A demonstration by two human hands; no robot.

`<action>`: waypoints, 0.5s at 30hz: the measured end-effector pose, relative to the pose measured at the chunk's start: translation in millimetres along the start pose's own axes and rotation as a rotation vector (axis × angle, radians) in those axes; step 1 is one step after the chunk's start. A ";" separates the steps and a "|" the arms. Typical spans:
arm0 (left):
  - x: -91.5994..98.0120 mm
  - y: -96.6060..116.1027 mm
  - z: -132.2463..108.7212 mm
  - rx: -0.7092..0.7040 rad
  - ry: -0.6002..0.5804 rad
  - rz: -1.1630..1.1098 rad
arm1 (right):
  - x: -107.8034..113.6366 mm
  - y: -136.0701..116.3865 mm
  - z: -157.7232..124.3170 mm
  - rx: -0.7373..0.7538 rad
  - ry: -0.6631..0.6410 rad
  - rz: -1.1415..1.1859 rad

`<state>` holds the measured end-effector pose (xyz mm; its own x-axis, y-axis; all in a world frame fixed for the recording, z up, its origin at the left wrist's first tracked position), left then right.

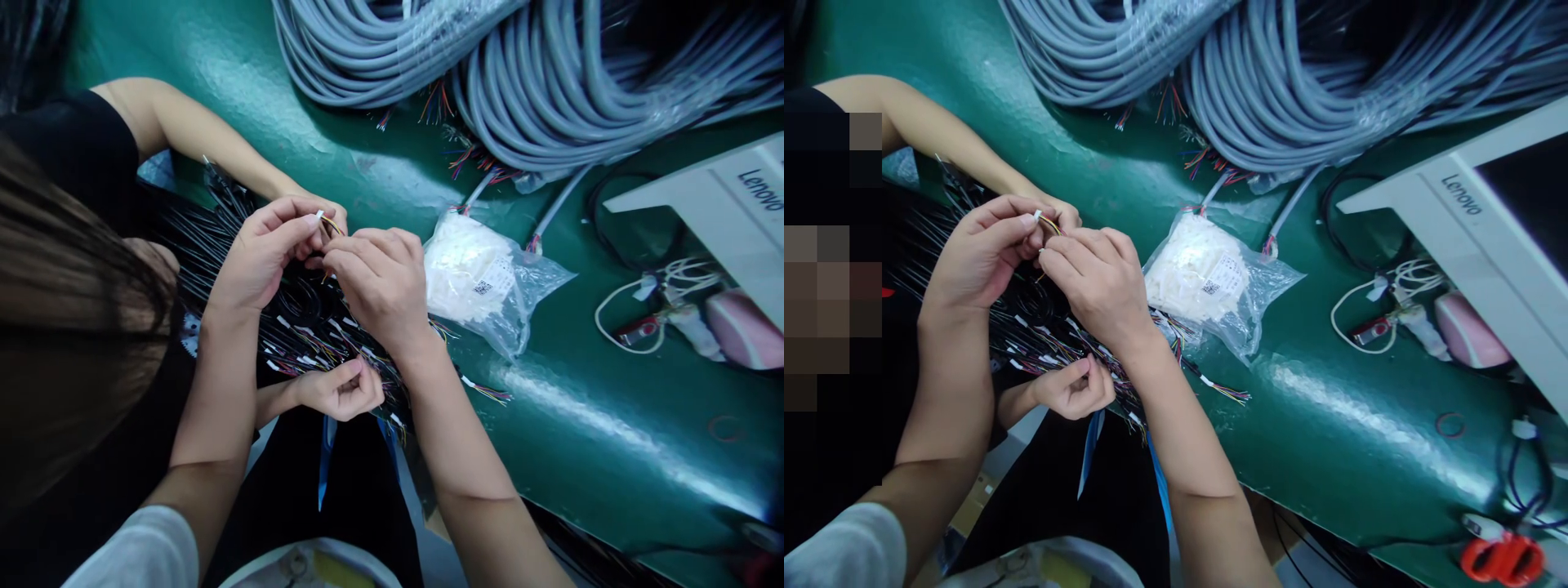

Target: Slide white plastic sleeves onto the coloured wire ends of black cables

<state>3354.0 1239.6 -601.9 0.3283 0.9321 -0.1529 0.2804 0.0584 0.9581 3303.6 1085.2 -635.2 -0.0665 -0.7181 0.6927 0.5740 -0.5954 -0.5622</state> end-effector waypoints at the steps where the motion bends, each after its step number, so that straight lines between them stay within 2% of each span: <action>1: 0.0 0.0 0.3 0.002 -0.003 0.002 | -0.6 -0.1 0.3 -0.031 -0.011 0.049; 3: -0.2 -0.9 0.6 -0.006 -0.006 0.010 | -3.4 0.6 1.8 -0.142 0.021 0.222; 6: -1.3 -4.1 -0.2 -0.043 -0.001 0.033 | -11.8 2.9 5.2 -0.351 0.156 0.609; 9: -2.9 -7.5 -1.3 -0.068 0.022 0.072 | -20.9 2.9 8.4 -0.453 0.237 0.862; 12: -3.2 -9.3 -0.7 -0.063 0.034 0.097 | -26.0 0.7 8.6 -0.457 0.292 0.774; 15: -2.0 -10.4 1.1 -0.044 0.031 0.093 | -27.7 0.0 4.3 -0.402 0.386 0.437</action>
Point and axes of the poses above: each hand's wrist, its own z-axis towards the middle knuckle, its own x-axis out of the back of the hand, y = z × x, the point moved 1 cm from there along z, towards the middle knuckle, and after that the axes turned 11 degrees about -y, right-handed, at the moved point
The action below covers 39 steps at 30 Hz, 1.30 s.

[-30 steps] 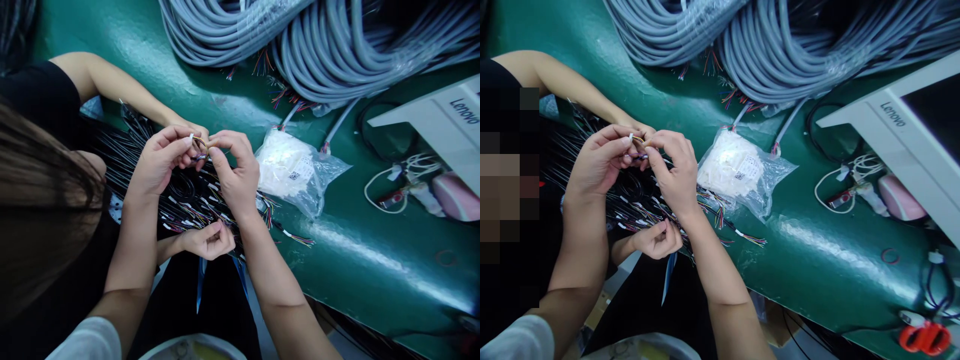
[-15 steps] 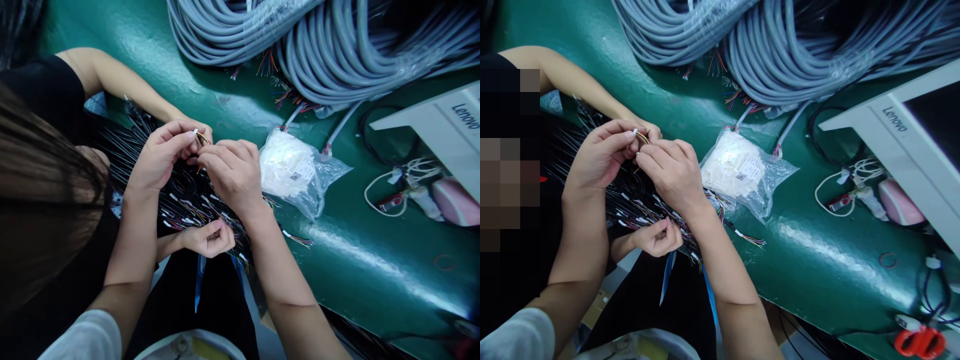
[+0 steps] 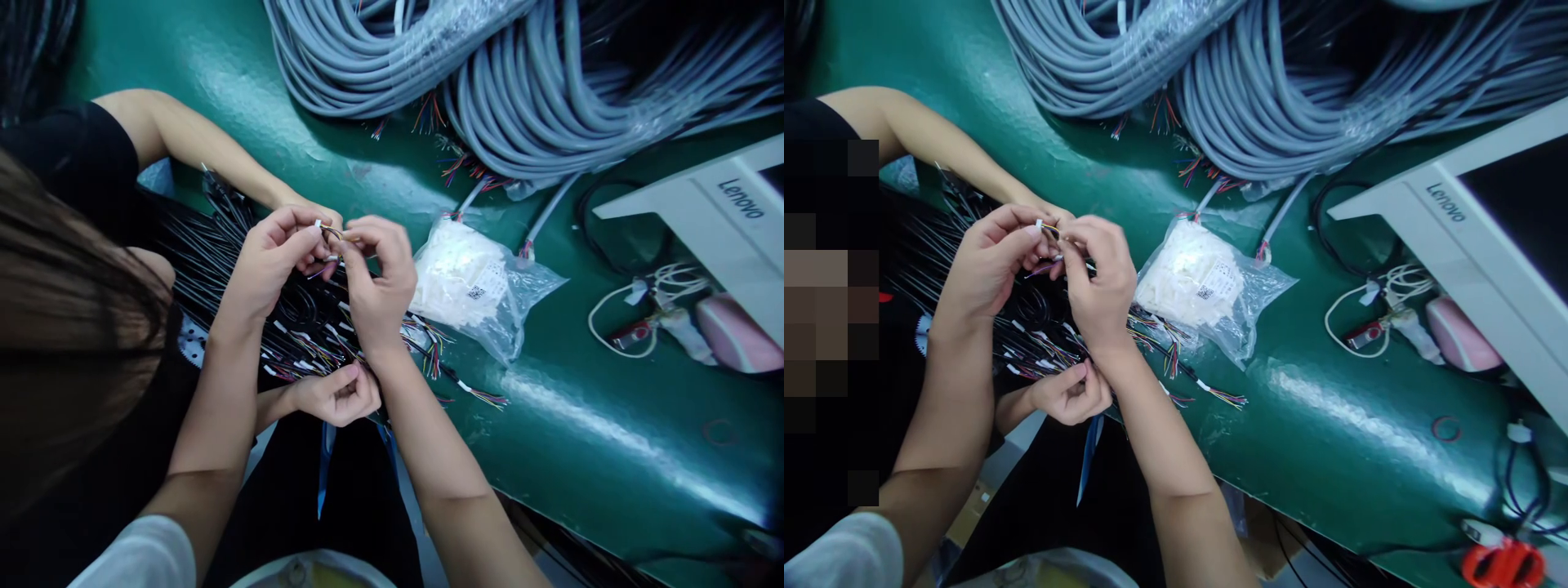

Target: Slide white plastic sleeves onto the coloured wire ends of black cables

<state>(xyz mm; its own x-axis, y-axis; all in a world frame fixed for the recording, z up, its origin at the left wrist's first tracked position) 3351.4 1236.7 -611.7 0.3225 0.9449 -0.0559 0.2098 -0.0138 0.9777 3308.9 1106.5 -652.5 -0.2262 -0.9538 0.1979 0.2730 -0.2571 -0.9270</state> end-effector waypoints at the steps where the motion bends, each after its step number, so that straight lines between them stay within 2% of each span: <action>1: 0.6 -0.5 0.5 0.007 -0.003 -0.004 | 0.7 1.0 -1.6 0.058 0.028 -0.120; 3: 1.7 -1.5 1.1 0.018 -0.011 -0.011 | 2.0 3.6 -4.6 0.171 0.012 -0.333; 6: 2.4 -2.4 1.0 0.024 -0.018 -0.033 | 3.4 7.4 -7.6 0.322 -0.120 -0.506; 9: 1.8 -1.8 0.5 0.035 -0.016 -0.062 | 5.5 9.9 -8.0 0.438 -0.159 -0.569; 12: 0.9 -0.5 0.3 0.042 -0.007 -0.065 | 9.2 11.9 -6.7 0.462 -0.174 -0.595; 17: 1.7 0.1 1.3 0.057 0.006 -0.068 | 13.7 8.0 -5.6 0.585 -0.340 -0.544; 19: 2.2 -0.5 1.6 0.057 -0.014 -0.068 | 12.8 4.1 -4.0 0.522 -0.330 -0.551; 23: 3.8 -1.7 1.4 0.026 -0.063 -0.079 | 8.6 -2.6 1.3 0.253 -0.241 -0.495; 25: 4.7 -1.4 1.2 0.016 -0.083 -0.086 | 7.1 -4.1 3.7 0.183 -0.211 -0.434; 29: 5.0 1.5 1.0 0.038 -0.120 -0.076 | 5.4 -2.8 5.6 0.136 -0.174 -0.387; 39: 4.5 -0.1 0.5 0.050 -0.109 -0.081 | 3.6 0.0 3.9 0.104 -0.163 -0.339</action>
Point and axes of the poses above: each hand's wrist, its own z-axis towards the middle knuckle, its own x-axis out of the back of the hand, y = z × x, the point moved 1 cm from there along z, towards the middle knuckle, and after that the axes turned 11 degrees about -y, right-handed, at the moved point
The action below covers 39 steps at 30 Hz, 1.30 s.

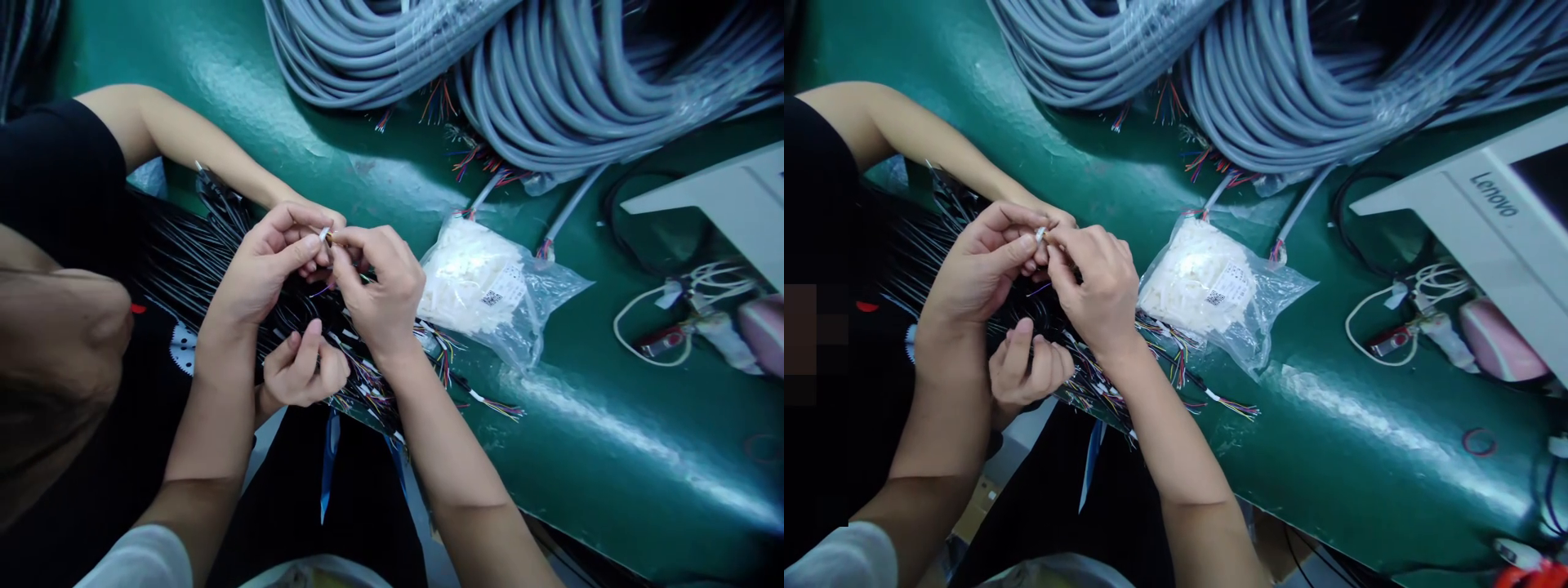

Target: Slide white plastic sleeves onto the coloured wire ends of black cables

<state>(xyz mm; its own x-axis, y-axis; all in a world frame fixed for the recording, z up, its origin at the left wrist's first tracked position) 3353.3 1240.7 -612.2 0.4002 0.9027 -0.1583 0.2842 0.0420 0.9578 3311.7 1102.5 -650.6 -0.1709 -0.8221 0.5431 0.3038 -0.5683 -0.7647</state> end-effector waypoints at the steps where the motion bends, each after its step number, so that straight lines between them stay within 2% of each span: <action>1: 0.1 0.0 -0.1 0.002 0.003 0.004 | -0.1 -0.2 0.0 0.006 0.010 -0.008; 7: 0.8 0.8 -0.3 -0.022 0.000 0.006 | -1.5 0.4 -0.8 0.030 0.048 -0.108; 13: -0.1 1.3 1.6 0.007 0.025 0.031 | -2.7 -0.3 -0.1 -0.012 -0.015 -0.114; 23: 1.0 2.6 1.5 0.038 0.028 0.025 | -5.6 -4.6 2.7 -0.024 0.083 -0.121; 33: 5.4 1.1 2.5 0.067 -0.003 -0.006 | -6.1 -8.2 4.0 -0.088 0.044 -0.089; 39: 7.4 -1.3 3.4 0.027 -0.034 -0.032 | -5.1 -9.1 5.3 -0.069 0.054 -0.122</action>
Point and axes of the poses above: each hand's wrist, its own z-axis towards the middle knuckle, its own x-axis out of the back of the hand, y = z × x, the point moved 1 cm from there along z, towards the middle knuckle, and after that the axes turned 11 degrees about -y, right-handed, at the moved point
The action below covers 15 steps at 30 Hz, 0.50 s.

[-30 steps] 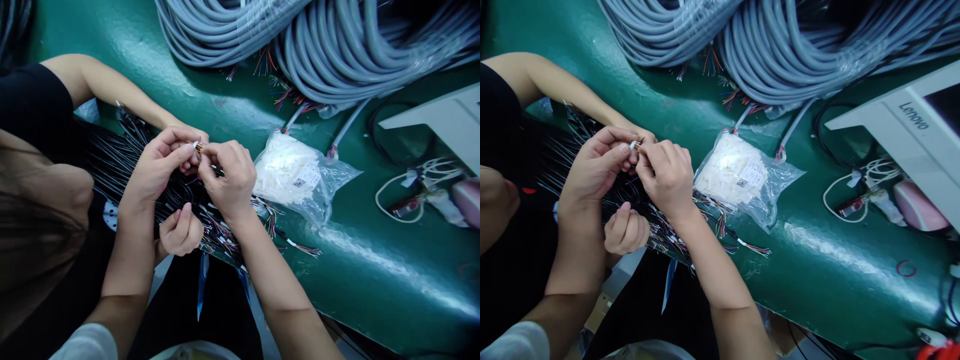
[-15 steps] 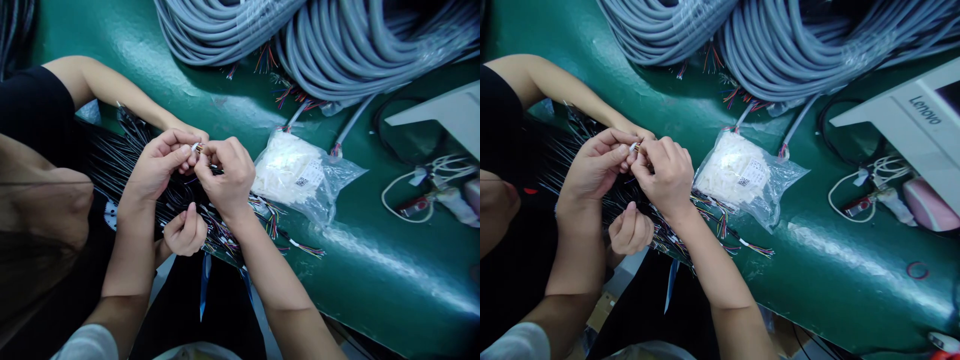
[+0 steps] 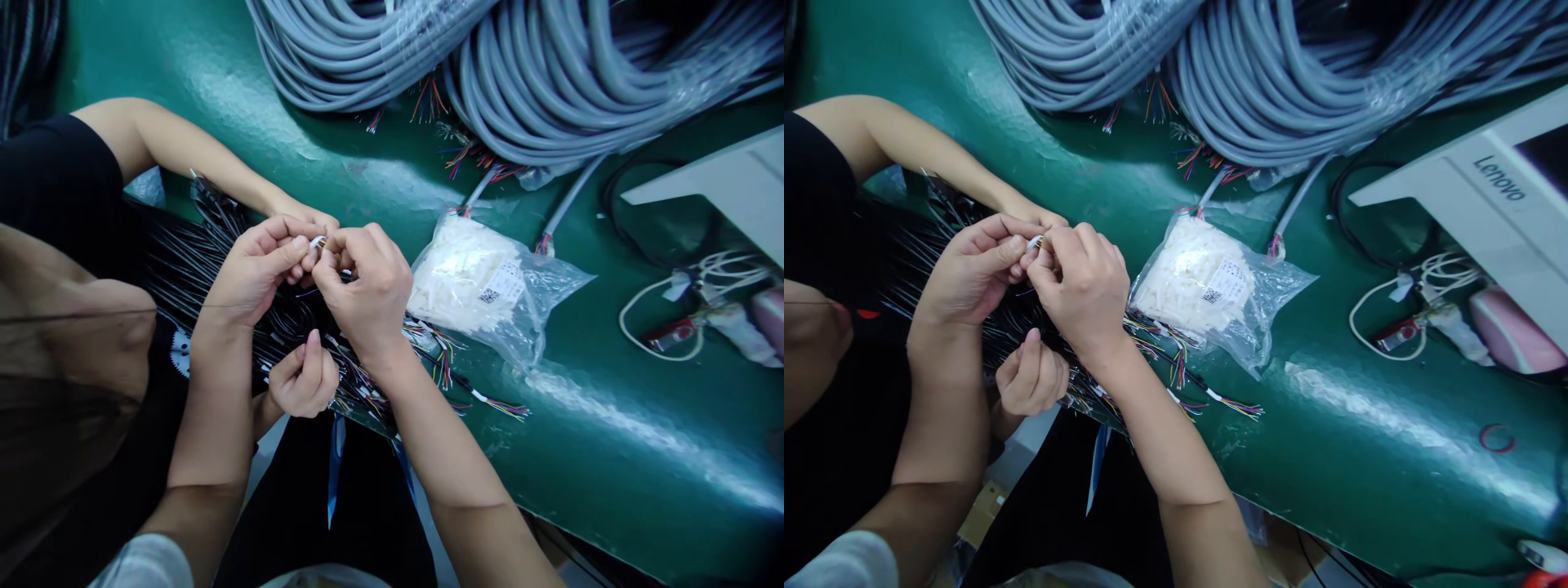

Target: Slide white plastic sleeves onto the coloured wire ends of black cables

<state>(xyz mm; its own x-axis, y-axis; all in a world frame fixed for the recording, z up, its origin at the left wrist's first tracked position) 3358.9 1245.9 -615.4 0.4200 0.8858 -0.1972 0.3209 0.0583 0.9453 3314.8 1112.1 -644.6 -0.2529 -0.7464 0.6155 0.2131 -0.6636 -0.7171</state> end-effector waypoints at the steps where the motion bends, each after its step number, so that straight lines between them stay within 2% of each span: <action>1: 0.3 -0.4 0.1 -0.008 -0.005 -0.004 | 0.1 0.0 0.1 -0.002 -0.007 -0.002; 15: 4.2 -6.1 -0.3 -0.063 -0.045 0.014 | 1.2 -0.5 2.1 -0.004 -0.026 0.047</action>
<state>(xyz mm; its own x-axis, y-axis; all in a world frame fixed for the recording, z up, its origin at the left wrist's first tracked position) 3358.5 1249.3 -622.0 0.4623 0.8652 -0.1941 0.2611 0.0764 0.9623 3316.5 1111.4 -642.8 -0.2179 -0.7778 0.5895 0.2202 -0.6276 -0.7468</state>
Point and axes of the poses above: each hand's wrist, its own z-axis towards the middle knuckle, its own x-axis out of the back of the hand, y = z × x, the point moved 1 cm from there along z, towards the middle knuckle, and after that the axes turned 11 degrees about -y, right-handed, at the moved point
